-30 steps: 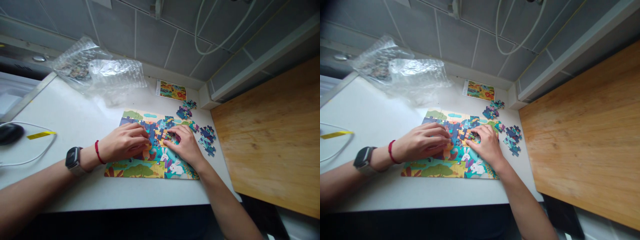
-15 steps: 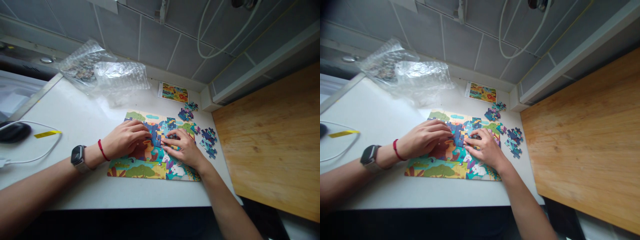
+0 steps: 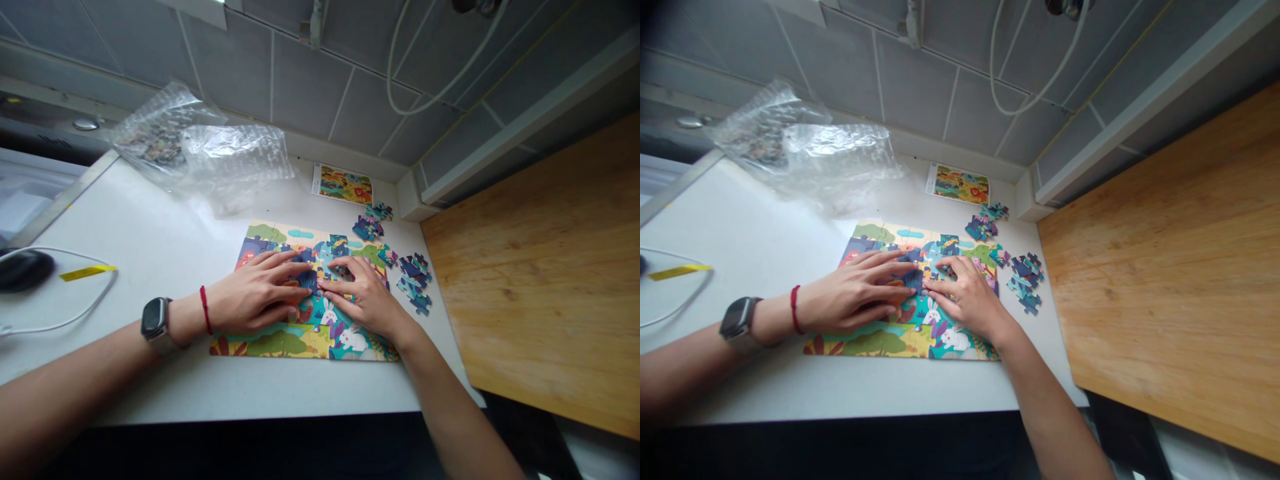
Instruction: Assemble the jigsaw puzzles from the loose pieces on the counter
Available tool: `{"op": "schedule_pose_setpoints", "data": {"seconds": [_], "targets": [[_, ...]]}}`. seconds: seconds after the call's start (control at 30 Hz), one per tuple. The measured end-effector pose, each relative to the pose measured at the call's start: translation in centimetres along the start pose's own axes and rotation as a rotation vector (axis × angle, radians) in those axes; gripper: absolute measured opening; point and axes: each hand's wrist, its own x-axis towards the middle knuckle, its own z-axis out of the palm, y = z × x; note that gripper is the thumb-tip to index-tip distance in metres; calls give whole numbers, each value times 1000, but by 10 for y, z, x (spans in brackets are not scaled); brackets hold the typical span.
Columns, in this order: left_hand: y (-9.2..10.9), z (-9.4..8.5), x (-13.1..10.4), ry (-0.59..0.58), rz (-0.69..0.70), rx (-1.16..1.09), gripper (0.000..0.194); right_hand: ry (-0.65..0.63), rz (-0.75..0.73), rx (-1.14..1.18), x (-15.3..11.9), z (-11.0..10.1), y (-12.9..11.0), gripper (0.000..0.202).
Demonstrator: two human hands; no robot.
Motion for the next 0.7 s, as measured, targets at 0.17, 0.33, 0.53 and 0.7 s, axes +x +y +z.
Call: {"op": "schedule_pose_setpoints", "data": {"seconds": [0.17, 0.33, 0.53, 0.7], "targets": [[-1, 5, -1, -22, -5, 14, 38, -4, -2, -4, 0, 0, -2, 22], [-3, 2, 0, 45, -12, 8, 35, 134, -19, 87, 1, -6, 0, 29], [-6, -14, 2, 336, -131, 57, 33, 393, 43, 214, -4, -20, 4, 26], [-6, -18, 1, 486, -180, 57, 30, 359, 80, 218, -9, -19, 6, 25]]}}
